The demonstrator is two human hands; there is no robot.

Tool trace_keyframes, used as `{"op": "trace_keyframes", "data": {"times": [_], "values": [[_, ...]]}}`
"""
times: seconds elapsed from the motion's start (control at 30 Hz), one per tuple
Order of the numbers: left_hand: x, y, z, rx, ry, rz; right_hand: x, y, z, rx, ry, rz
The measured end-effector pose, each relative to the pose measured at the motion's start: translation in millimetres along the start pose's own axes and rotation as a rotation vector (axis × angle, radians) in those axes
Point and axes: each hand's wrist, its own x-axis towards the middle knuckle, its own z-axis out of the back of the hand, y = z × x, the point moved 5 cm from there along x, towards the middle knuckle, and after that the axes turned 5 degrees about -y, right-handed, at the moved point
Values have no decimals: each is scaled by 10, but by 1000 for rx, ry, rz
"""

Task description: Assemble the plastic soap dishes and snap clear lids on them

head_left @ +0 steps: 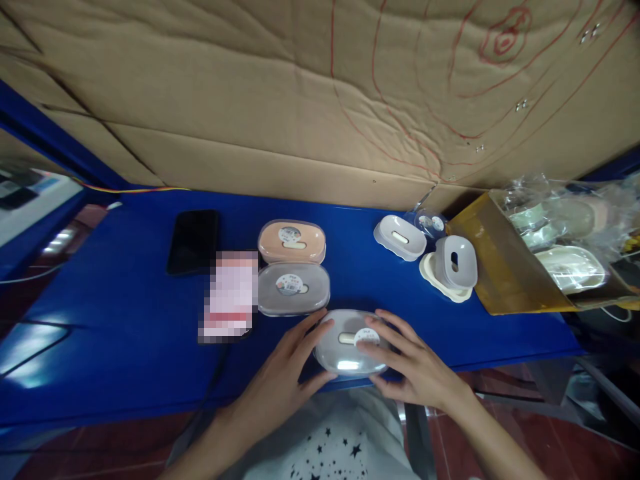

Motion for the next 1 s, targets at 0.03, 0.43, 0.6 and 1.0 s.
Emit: {"op": "trace_keyframes", "data": {"times": [0.03, 0.43, 0.6, 1.0], "values": [[-4, 3, -5, -6, 8, -1, -6, 7, -1, -16, -6, 7], [22, 31, 46, -168, 8, 60, 39, 68, 4, -137, -20, 60], [22, 48, 54, -208, -20, 67, 71, 48, 17, -104, 4, 61], [28, 51, 50, -133, -7, 55, 132, 19, 104, -30, 89, 19]]}}
